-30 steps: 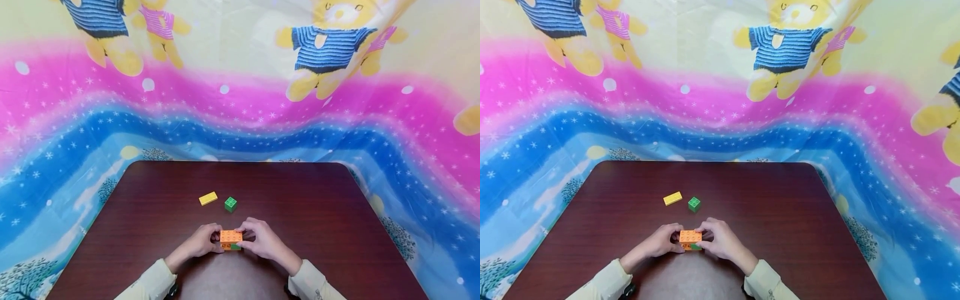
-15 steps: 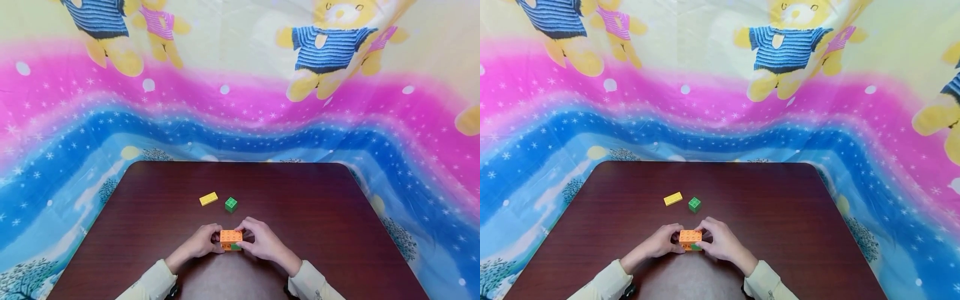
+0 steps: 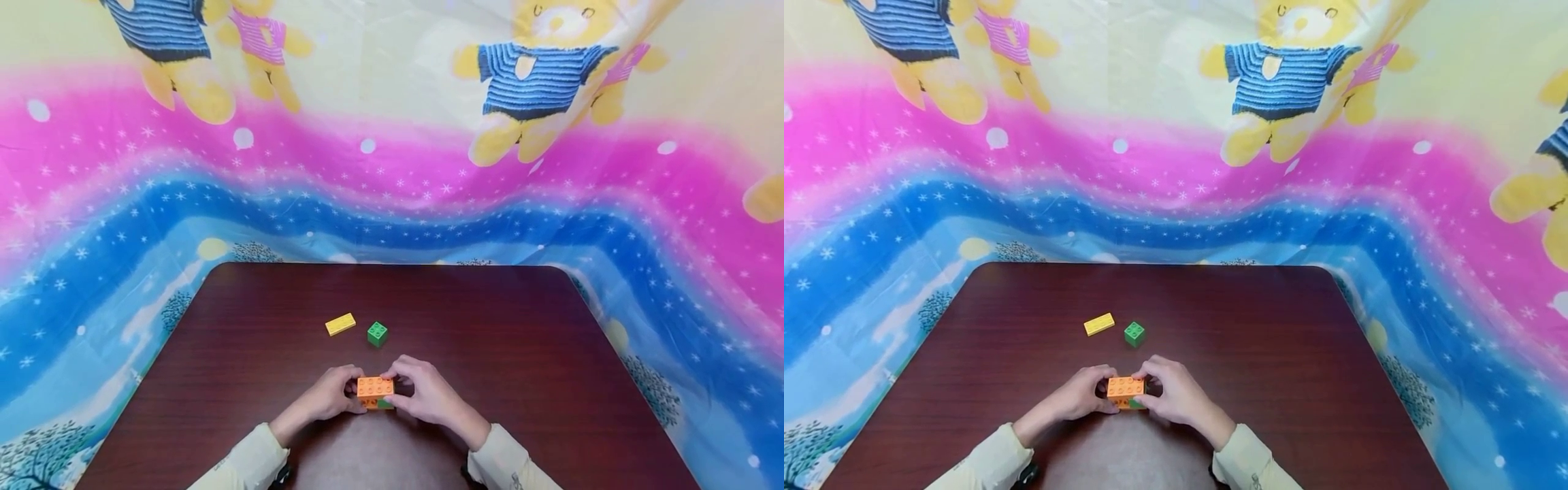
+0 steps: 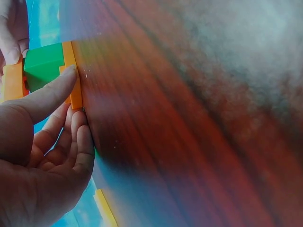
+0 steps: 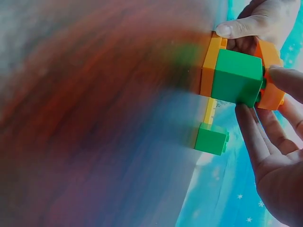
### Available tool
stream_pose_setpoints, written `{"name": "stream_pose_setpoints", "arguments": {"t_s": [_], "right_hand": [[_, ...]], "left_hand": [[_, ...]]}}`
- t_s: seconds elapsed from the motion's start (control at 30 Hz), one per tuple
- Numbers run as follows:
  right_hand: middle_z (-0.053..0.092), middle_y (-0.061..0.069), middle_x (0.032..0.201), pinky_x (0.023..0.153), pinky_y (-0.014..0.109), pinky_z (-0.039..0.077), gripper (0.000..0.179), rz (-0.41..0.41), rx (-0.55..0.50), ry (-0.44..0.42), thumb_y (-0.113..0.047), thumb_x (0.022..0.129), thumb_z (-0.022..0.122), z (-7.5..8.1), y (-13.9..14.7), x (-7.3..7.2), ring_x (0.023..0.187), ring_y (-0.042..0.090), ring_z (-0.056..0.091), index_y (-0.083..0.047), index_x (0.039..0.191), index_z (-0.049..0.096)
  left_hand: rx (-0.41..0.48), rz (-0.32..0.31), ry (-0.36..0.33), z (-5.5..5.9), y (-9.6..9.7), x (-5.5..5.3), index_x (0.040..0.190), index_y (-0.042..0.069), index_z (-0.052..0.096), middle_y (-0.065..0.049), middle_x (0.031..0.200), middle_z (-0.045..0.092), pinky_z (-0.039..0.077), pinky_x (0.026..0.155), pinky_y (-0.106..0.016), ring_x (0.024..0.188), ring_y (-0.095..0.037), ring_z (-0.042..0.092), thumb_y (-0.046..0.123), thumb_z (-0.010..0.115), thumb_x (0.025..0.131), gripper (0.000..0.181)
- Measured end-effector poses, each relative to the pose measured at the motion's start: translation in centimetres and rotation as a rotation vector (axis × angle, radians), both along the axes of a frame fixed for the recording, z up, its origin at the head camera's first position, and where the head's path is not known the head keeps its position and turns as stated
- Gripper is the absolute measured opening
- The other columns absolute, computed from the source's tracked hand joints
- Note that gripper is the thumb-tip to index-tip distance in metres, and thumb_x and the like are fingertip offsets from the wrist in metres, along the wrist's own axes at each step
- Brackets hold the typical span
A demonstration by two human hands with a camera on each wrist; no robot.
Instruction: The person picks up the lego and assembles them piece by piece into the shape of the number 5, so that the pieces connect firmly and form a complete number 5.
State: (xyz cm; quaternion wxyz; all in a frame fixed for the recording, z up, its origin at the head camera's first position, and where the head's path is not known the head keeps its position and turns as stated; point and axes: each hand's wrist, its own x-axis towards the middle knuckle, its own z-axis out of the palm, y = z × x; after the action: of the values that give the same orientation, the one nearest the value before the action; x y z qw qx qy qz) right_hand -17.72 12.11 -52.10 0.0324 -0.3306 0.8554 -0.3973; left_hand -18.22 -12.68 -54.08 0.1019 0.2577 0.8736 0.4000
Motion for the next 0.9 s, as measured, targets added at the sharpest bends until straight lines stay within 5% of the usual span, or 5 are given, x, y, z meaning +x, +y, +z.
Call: {"name": "stream_pose_setpoints", "arguments": {"t_s": [0.9], "right_hand": [[0.071, 0.0, 0.105, 0.084, 0.018, 0.058, 0.026, -0.008, -0.007, 0.025, -0.007, 0.084, 0.086, -0.32, 0.1, 0.22, 0.1, 0.012, 0.07, -0.013, 0.104, 0.071]], "left_hand": [[0.013, -0.007, 0.012, 0.11, 0.06, 0.06, 0.088, 0.012, 0.066, 0.004, 0.085, 0.058, 0.051, 0.07, -0.024, 0.079, -0.012, 0.059, 0.004, 0.093, 0.07, 0.033]]}}
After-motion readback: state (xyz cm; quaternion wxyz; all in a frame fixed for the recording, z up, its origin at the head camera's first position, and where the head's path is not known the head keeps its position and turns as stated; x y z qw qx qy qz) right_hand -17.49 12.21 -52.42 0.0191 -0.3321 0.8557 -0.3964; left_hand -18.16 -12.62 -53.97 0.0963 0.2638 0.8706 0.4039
